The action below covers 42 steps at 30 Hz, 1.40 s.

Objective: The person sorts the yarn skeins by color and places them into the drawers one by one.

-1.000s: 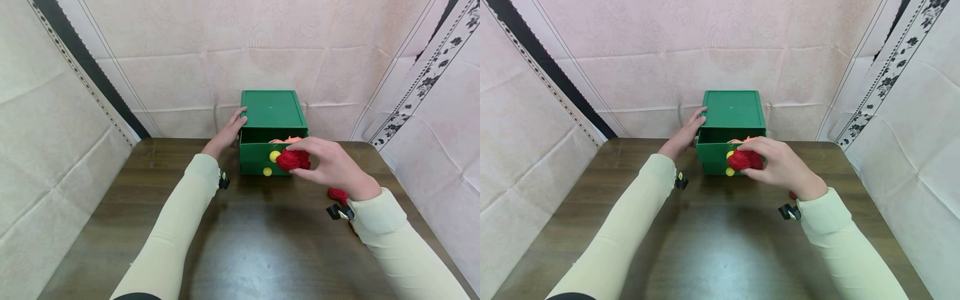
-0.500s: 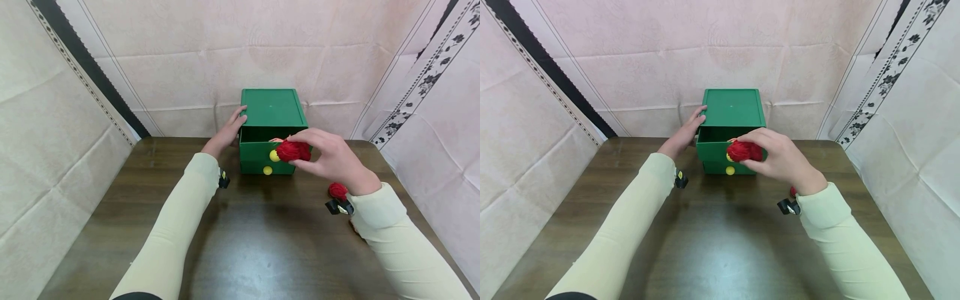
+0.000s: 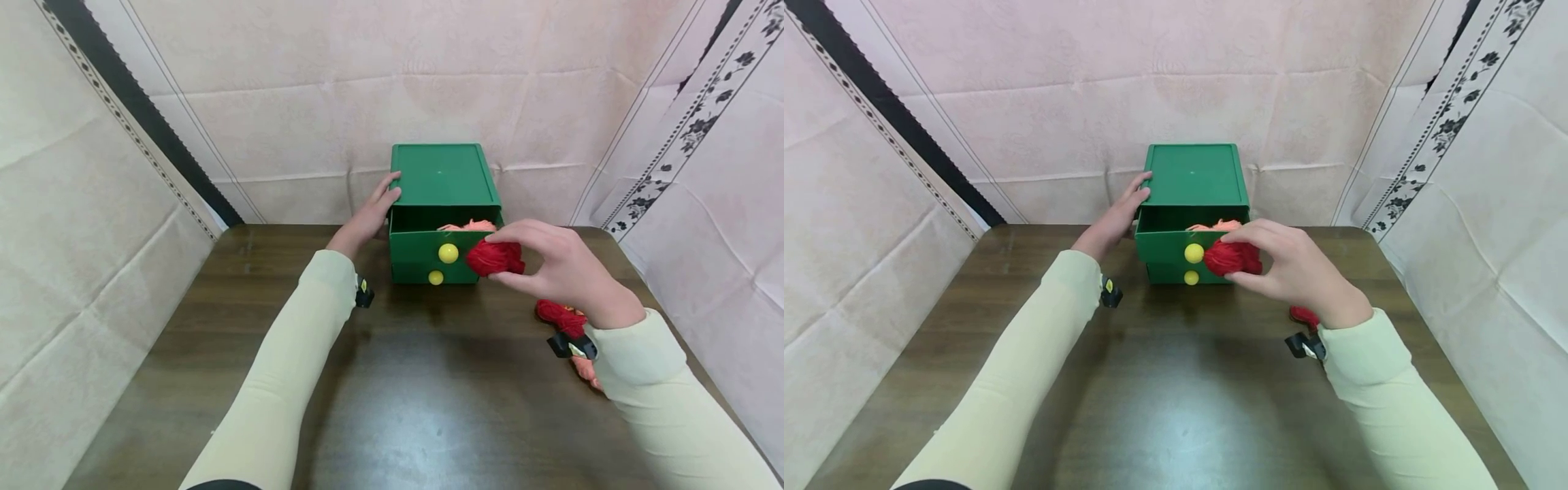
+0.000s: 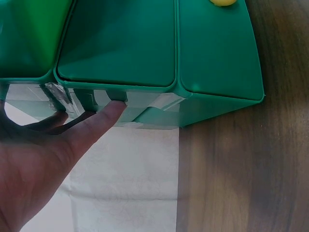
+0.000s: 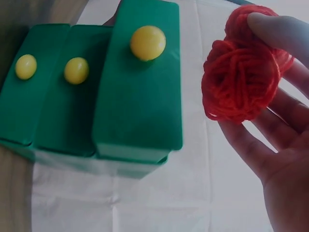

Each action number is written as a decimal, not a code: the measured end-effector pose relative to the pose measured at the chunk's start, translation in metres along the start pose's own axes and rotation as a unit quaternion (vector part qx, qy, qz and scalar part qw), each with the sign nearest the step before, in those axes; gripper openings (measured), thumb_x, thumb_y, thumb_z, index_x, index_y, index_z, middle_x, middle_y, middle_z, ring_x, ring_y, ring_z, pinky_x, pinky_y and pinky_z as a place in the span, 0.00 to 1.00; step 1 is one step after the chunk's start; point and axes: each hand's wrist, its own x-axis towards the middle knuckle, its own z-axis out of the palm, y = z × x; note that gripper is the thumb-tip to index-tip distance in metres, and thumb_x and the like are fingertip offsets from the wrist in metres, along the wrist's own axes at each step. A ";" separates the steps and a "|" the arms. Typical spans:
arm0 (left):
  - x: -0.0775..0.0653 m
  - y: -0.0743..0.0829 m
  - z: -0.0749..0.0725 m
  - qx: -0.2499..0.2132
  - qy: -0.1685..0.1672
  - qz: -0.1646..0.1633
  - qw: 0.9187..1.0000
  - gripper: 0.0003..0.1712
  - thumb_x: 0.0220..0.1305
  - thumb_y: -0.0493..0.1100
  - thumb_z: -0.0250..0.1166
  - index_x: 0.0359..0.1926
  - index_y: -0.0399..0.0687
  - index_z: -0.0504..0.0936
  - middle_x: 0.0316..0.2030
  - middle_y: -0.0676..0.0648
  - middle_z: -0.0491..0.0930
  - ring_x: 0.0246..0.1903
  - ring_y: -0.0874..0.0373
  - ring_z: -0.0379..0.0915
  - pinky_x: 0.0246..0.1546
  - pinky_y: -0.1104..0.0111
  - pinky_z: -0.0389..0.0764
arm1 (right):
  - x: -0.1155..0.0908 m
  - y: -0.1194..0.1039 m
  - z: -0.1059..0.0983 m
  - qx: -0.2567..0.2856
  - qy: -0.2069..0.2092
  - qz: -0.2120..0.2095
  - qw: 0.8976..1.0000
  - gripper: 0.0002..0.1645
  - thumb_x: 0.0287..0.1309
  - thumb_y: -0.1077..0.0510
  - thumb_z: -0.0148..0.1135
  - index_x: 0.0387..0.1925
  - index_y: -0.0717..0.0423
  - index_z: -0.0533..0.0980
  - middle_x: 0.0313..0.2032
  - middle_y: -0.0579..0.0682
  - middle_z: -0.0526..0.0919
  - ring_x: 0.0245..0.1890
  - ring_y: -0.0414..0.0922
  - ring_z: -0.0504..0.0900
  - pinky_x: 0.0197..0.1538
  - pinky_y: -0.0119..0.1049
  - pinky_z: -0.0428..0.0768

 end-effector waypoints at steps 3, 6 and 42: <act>0.000 0.000 0.000 -0.003 0.002 0.001 1.000 0.31 0.74 0.61 0.43 0.74 0.78 0.44 0.75 0.47 0.46 0.66 0.40 0.61 0.48 0.42 0.77 | -0.008 0.003 -0.002 -0.007 -0.006 0.013 1.000 0.33 0.34 0.61 0.81 0.49 0.47 0.81 0.45 0.42 0.83 0.44 0.35 0.78 0.47 0.19 0.73; 0.001 0.001 0.000 -0.003 0.003 0.002 1.000 0.31 0.74 0.61 0.43 0.74 0.78 0.45 0.75 0.47 0.47 0.65 0.40 0.61 0.47 0.42 0.78 | -0.016 0.006 -0.004 -0.009 -0.011 0.028 1.000 0.33 0.34 0.61 0.81 0.49 0.47 0.81 0.45 0.42 0.83 0.44 0.33 0.77 0.47 0.17 0.72; 0.002 0.001 0.001 0.012 0.009 -0.002 1.000 0.31 0.75 0.61 0.41 0.74 0.79 0.44 0.76 0.49 0.42 0.68 0.41 0.58 0.47 0.42 0.78 | -0.083 0.039 0.007 -0.027 -0.100 0.234 0.967 0.28 0.46 0.52 0.77 0.51 0.38 0.79 0.47 0.43 0.82 0.44 0.41 0.77 0.39 0.38 0.81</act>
